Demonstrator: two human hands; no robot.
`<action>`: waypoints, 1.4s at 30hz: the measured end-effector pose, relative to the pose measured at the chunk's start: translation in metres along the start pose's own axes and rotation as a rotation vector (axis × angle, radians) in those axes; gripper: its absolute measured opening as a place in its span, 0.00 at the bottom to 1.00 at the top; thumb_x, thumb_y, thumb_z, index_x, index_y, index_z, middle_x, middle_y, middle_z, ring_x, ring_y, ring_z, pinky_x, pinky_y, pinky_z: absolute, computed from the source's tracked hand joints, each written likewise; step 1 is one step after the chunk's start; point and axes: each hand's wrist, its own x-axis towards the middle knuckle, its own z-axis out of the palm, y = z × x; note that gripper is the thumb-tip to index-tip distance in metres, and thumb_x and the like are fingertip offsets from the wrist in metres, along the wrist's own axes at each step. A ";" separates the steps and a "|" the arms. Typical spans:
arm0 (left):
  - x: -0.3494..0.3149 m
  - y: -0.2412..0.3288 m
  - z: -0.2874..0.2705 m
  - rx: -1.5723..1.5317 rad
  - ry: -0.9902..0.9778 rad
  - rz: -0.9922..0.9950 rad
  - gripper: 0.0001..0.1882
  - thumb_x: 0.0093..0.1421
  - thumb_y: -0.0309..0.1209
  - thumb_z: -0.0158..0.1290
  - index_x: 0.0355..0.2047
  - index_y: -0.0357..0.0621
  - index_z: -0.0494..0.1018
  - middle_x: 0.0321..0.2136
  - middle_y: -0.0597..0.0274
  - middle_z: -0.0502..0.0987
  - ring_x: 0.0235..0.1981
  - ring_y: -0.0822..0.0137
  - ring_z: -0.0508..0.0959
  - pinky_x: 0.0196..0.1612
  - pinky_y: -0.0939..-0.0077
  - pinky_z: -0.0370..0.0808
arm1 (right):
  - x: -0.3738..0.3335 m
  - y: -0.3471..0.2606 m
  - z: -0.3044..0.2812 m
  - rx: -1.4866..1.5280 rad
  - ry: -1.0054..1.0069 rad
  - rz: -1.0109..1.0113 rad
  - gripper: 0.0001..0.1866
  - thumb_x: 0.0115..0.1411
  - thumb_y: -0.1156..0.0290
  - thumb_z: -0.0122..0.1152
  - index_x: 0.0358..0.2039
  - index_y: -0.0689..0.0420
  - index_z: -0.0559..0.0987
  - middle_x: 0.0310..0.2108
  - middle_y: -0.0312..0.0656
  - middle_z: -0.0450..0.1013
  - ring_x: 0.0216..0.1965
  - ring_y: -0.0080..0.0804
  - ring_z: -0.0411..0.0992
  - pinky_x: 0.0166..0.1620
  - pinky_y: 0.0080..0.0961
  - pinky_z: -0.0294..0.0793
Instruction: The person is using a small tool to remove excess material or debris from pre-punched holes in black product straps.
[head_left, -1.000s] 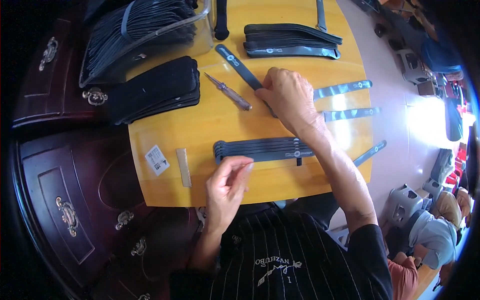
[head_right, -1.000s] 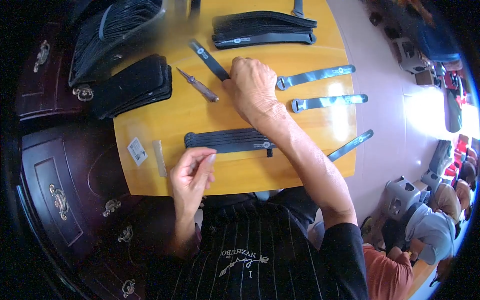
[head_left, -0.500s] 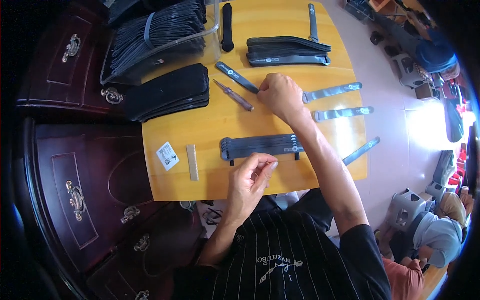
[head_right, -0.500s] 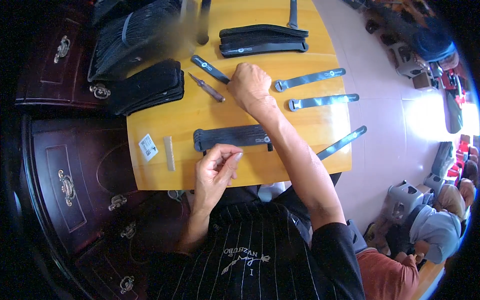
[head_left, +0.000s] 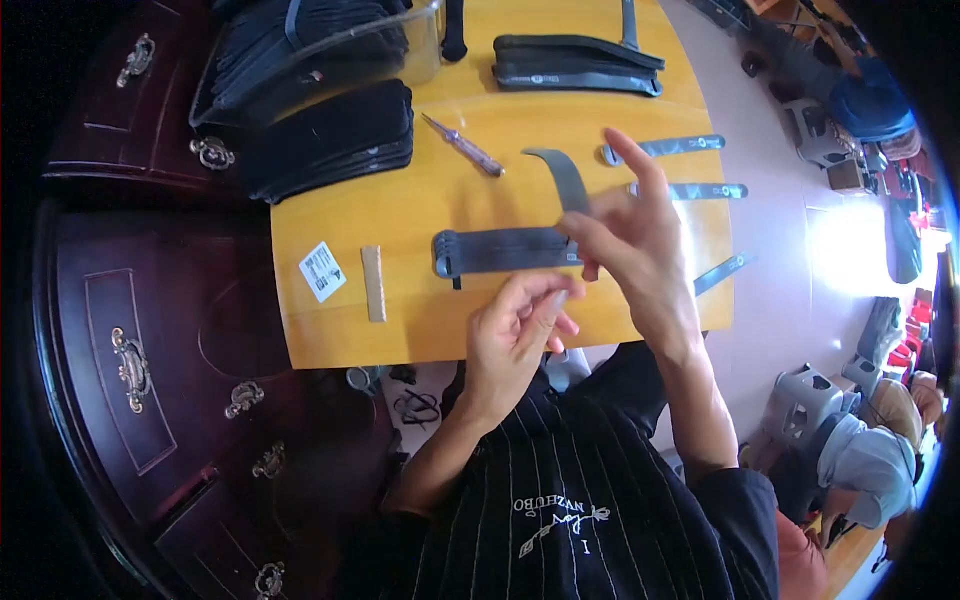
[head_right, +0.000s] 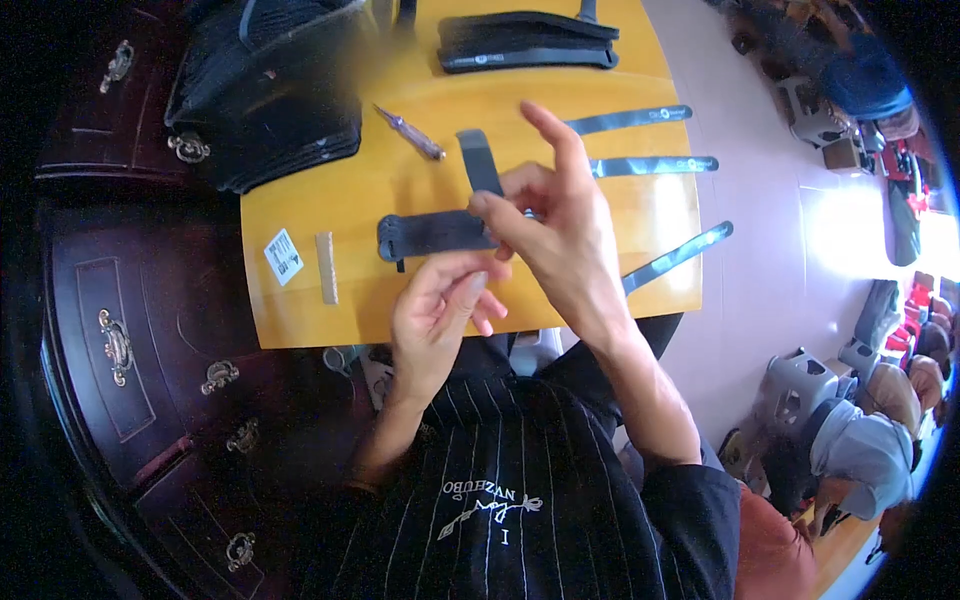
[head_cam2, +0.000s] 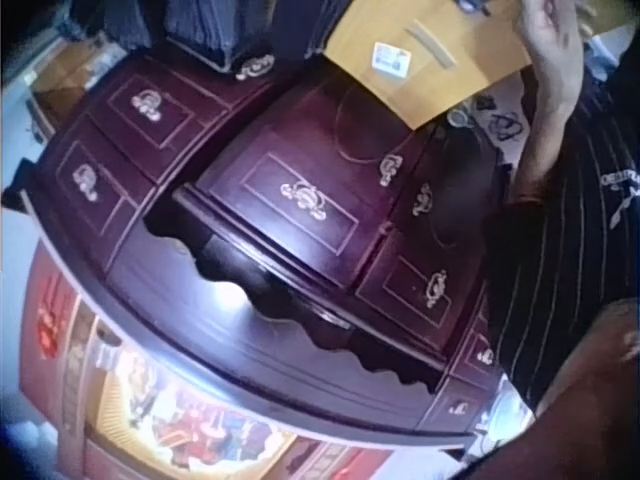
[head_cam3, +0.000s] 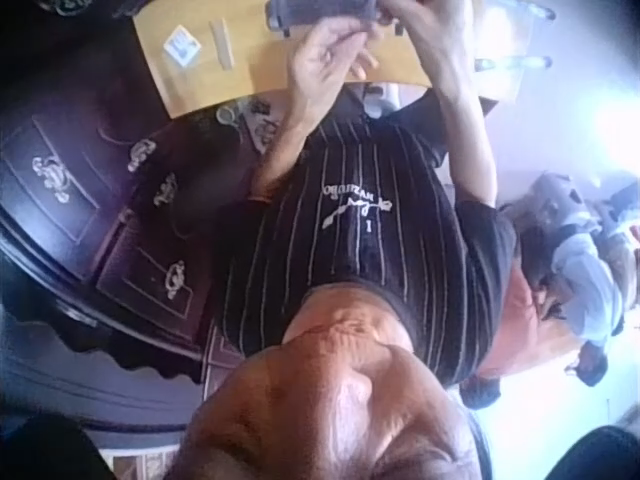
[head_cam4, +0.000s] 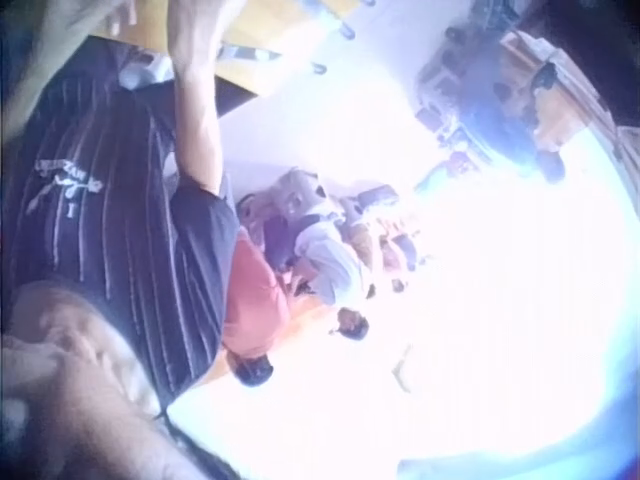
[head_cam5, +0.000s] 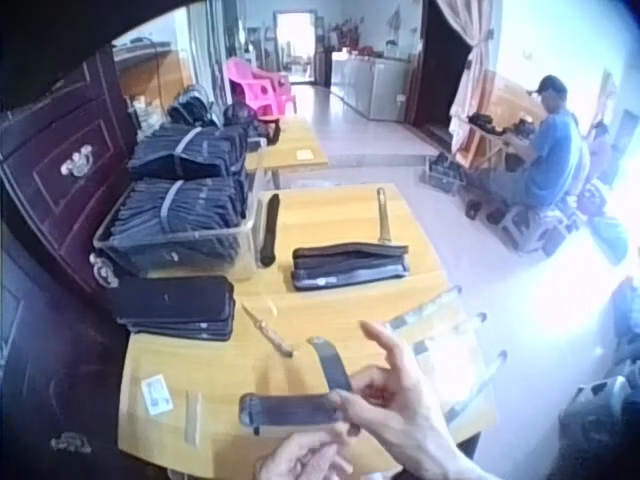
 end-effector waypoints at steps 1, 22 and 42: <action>-0.004 -0.001 -0.003 -0.002 0.003 -0.015 0.14 0.61 0.25 0.53 0.46 0.34 0.69 0.42 0.57 0.75 0.29 0.74 0.77 0.27 0.84 0.73 | -0.010 0.003 -0.005 0.140 -0.002 0.042 0.30 0.54 0.81 0.60 0.57 0.63 0.62 0.28 0.43 0.76 0.25 0.22 0.72 0.26 0.16 0.72; -0.028 0.013 -0.049 0.122 0.051 -0.043 0.06 0.58 0.15 0.50 0.37 0.28 0.73 0.32 0.51 0.76 0.30 0.66 0.80 0.31 0.79 0.77 | -0.064 0.044 -0.052 0.439 0.167 0.108 0.05 0.57 0.83 0.58 0.34 0.64 0.74 0.37 0.51 0.74 0.19 0.18 0.68 0.21 0.12 0.69; -0.004 -0.003 -0.069 0.437 0.536 0.068 0.09 0.57 0.19 0.57 0.39 0.34 0.73 0.27 0.64 0.75 0.25 0.80 0.73 0.25 0.88 0.71 | -0.042 0.059 -0.059 -0.327 0.060 0.222 0.09 0.48 0.74 0.71 0.27 0.62 0.78 0.20 0.31 0.71 0.21 0.13 0.65 0.23 0.13 0.63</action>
